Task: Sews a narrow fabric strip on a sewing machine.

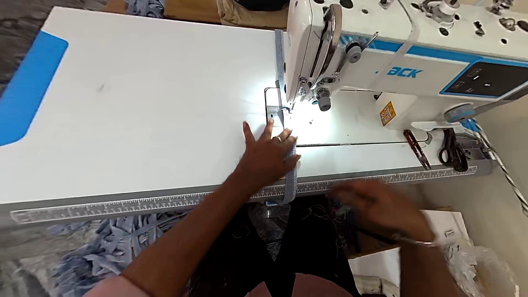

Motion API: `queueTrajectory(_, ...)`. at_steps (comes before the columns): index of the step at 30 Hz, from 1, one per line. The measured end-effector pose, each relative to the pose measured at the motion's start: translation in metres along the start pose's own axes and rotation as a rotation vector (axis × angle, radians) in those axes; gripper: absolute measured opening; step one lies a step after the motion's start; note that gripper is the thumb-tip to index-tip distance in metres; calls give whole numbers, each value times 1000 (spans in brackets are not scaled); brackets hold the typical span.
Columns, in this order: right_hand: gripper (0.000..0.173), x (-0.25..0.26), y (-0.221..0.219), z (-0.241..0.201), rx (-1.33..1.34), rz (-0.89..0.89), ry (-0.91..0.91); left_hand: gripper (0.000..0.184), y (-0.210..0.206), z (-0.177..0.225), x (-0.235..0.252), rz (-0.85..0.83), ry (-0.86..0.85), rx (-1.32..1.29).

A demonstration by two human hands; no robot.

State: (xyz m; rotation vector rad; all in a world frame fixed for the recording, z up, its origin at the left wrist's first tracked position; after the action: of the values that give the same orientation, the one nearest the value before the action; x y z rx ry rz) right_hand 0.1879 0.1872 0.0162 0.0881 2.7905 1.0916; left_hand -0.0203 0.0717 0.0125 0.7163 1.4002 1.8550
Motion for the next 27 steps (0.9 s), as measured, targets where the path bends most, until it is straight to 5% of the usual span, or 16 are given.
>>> queueTrajectory(2,43,16,-88,6,221,-226,-27,66,-6,-1,-15,-33,-8,16)
queueTrajectory(4,46,34,-140,6,383,-182,-17,68,-6,-3,-24,1,-38,2)
queueTrajectory(6,32,50,-163,-3,543,-71,83,66,-5,-3,-27,39,-56,-13)
queueTrajectory(10,23,58,-175,-8,688,46,161,66,-5,-4,-27,42,-45,-2)
queueTrajectory(27,28,35,-186,-11,649,-38,119,63,-5,-5,-27,42,-28,-1)
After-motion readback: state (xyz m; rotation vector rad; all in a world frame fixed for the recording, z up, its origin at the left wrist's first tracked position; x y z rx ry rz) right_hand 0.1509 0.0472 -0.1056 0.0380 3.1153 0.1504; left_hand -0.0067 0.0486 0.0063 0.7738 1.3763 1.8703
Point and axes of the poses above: each hand's wrist, its own x-axis towards the middle knuckle, its own y-axis out of the back of the hand, z = x × y, the point moved 10 cm from there along x, towards the middle knuckle, and after that the axes turned 11 degrees about y, right-handed, at the moved point
